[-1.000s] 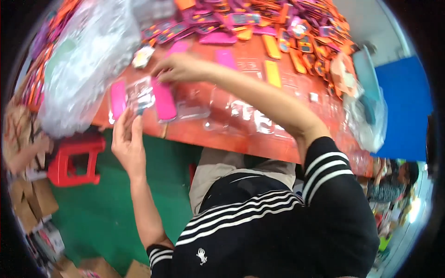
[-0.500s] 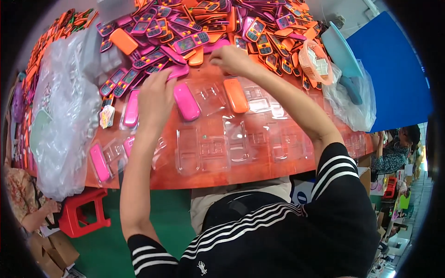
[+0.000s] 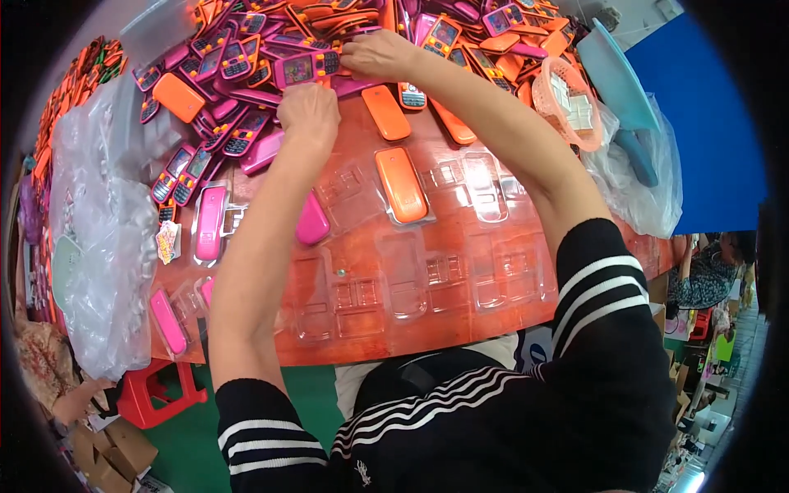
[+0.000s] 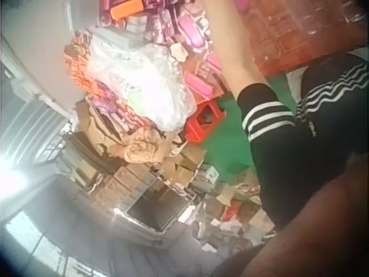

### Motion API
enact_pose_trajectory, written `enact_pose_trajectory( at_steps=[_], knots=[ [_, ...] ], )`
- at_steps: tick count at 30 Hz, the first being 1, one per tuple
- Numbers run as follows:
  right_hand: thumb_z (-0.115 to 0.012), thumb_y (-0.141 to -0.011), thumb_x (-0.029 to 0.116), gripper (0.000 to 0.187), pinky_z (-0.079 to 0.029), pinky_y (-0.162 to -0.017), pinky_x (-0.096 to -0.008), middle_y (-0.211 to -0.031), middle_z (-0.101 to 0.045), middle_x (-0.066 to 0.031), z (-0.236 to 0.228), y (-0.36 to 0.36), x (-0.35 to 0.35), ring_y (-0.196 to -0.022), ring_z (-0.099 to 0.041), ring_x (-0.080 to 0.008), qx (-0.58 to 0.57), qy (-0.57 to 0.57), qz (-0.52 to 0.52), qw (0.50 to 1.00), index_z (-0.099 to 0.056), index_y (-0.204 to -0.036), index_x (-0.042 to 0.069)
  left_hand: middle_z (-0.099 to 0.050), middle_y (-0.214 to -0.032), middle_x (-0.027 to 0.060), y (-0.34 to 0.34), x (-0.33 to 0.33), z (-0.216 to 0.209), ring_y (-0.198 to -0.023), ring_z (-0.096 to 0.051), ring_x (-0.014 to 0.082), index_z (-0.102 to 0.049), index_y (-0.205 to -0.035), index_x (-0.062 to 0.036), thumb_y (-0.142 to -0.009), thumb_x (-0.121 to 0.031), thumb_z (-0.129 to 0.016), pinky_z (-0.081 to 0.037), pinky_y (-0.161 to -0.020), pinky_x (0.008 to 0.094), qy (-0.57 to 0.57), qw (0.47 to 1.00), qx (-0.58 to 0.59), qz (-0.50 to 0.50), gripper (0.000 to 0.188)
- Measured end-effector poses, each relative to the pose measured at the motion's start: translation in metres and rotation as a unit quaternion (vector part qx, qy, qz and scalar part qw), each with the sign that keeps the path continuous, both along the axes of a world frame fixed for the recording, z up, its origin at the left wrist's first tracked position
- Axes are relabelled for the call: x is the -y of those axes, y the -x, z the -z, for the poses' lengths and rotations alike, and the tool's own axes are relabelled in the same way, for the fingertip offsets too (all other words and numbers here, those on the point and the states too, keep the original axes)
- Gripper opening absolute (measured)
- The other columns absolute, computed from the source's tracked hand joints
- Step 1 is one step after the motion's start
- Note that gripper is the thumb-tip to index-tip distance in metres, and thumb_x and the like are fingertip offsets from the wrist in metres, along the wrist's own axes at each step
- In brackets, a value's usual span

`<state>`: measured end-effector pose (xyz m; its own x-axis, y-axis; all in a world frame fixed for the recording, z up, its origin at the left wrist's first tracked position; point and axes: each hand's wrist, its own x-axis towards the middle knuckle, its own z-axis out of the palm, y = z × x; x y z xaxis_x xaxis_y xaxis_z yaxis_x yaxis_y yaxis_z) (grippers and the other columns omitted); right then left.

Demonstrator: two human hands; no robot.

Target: Packing toy mobile phones into plastic trays and cardboard boxes in a factory setting.

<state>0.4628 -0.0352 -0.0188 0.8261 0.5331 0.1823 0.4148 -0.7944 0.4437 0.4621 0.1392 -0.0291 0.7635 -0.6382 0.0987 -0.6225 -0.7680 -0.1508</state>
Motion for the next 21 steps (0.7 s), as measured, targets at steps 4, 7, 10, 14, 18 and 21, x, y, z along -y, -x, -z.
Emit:
enact_pose_trajectory(
  at_steps=[4,7,10,14,18,21],
  knots=[
    [-0.056,-0.076,0.009,0.016,-0.052,-0.062,-0.0335,-0.076,-0.063,-0.0093,-0.018,-0.002,-0.014,-0.073,-0.063,-0.0235,-0.069,-0.011,0.030,0.997,-0.062,-0.089,0.001,-0.065,-0.083,0.0193,-0.012,-0.011,0.010,-0.078,-0.065,0.0321,-0.061,-0.086,-0.0010,-0.078,-0.012,-0.055,-0.053,-0.066,0.0408,0.083,0.996,0.021,0.023,0.015],
    [-0.055,-0.074,0.018,0.015,-0.049,-0.060,-0.0392,-0.077,-0.060,-0.0148,-0.026,0.034,0.005,-0.072,-0.060,-0.0324,0.104,-0.262,0.044,0.958,-0.060,-0.080,0.006,-0.064,-0.080,0.0202,-0.023,-0.016,0.009,-0.075,-0.065,0.0335,-0.057,-0.087,-0.0009,-0.081,-0.014,-0.051,-0.053,-0.063,0.0424,0.112,0.994,0.007,0.012,0.015],
    [-0.058,-0.079,0.017,0.016,-0.046,-0.055,-0.0319,-0.070,-0.059,-0.0111,-0.037,0.083,0.000,-0.062,-0.059,-0.0214,0.146,-0.434,0.063,0.887,-0.063,-0.088,0.005,-0.064,-0.080,0.0208,-0.026,-0.020,0.013,-0.075,-0.064,0.0351,-0.057,-0.085,-0.0004,-0.081,-0.014,-0.050,-0.052,-0.064,0.0444,0.127,0.990,0.016,0.058,0.016],
    [-0.056,-0.084,0.013,0.013,-0.042,-0.053,-0.0205,-0.064,-0.058,-0.0004,-0.056,0.150,-0.022,-0.060,-0.053,-0.0057,0.048,-0.630,0.187,0.752,-0.063,-0.086,0.001,-0.063,-0.085,0.0227,-0.020,-0.031,-0.006,-0.083,-0.061,0.0395,-0.060,-0.089,-0.0005,-0.077,-0.021,-0.053,-0.050,-0.072,0.0478,0.151,0.987,-0.028,0.038,0.025],
    [-0.063,-0.080,0.018,0.026,-0.046,-0.058,-0.0205,-0.077,-0.066,-0.0057,-0.041,0.225,-0.029,-0.068,-0.060,-0.0037,0.052,-0.606,0.201,0.768,-0.063,-0.098,0.000,-0.064,-0.092,0.0205,-0.037,-0.042,-0.018,-0.088,-0.062,0.0357,-0.065,-0.090,-0.0025,-0.071,-0.038,-0.059,-0.050,-0.076,0.0437,0.188,0.981,-0.056,-0.003,0.041],
    [-0.064,-0.077,0.008,0.023,-0.050,-0.061,-0.0206,-0.078,-0.067,-0.0060,-0.031,0.267,-0.043,-0.066,-0.064,-0.0072,0.083,-0.605,0.180,0.771,-0.063,-0.099,0.001,-0.065,-0.076,0.0170,-0.061,-0.063,-0.029,-0.063,-0.063,0.0257,-0.067,-0.075,-0.0025,-0.069,-0.048,-0.059,-0.050,-0.062,0.0364,0.249,0.946,-0.209,0.013,0.047]
  ],
)
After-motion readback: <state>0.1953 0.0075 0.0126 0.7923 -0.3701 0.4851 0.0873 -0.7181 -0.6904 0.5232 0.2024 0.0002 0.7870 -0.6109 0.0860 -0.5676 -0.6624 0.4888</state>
